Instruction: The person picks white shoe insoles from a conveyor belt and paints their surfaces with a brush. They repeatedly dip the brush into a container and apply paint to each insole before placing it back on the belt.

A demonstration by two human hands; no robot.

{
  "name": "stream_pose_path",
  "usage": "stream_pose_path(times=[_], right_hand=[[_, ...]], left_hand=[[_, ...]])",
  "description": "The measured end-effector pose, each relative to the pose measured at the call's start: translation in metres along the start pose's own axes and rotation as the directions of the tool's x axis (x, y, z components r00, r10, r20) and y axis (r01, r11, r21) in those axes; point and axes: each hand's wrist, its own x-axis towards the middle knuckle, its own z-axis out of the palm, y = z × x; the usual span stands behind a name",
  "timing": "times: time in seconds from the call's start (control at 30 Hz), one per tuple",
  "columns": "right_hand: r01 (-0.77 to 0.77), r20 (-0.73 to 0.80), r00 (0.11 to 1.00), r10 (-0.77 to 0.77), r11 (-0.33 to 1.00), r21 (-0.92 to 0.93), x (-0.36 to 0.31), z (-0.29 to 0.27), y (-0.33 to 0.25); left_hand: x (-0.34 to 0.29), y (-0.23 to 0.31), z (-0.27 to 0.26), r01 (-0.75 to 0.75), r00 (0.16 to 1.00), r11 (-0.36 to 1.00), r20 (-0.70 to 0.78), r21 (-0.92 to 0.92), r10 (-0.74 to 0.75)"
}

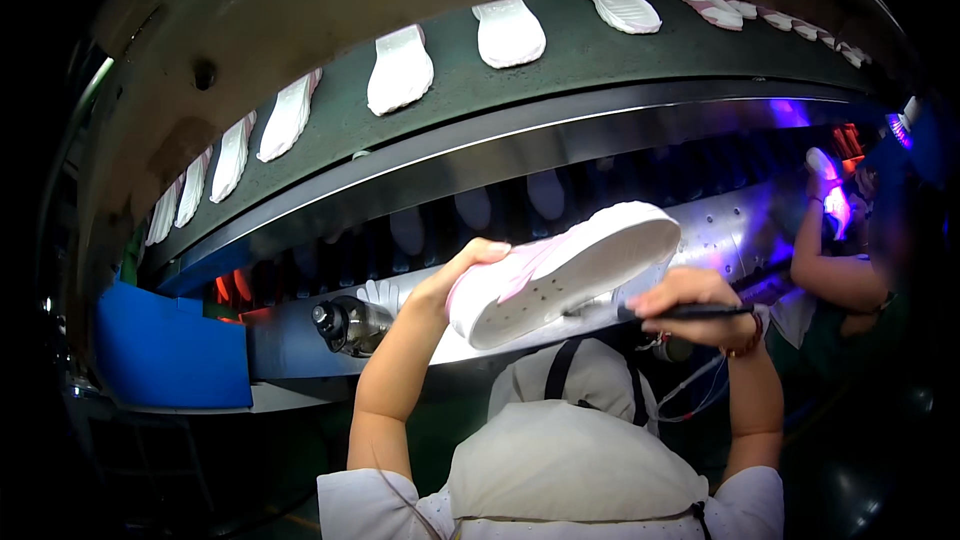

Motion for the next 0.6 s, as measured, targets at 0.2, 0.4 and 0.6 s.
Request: stream_pose_path(times=[0.2,0.4,0.6], right_hand=[[0.109,-0.236,0.966,-0.109,0.994,-0.015,0.018,0.011,-0.025],[0.112,-0.302,0.939,-0.165,0.976,-0.187,0.041,0.041,-0.009],[0.179,0.053,0.983,-0.174,0.978,-0.108,0.022,0.036,-0.033]], left_hand=[[0.036,-0.039,0.013,-0.233,0.827,0.549,0.133,-0.803,0.546],[0.046,-0.048,0.035,-0.389,0.891,0.802,0.038,-0.454,0.453],[0.036,-0.042,0.028,-0.417,0.828,0.754,0.129,-0.508,0.545]])
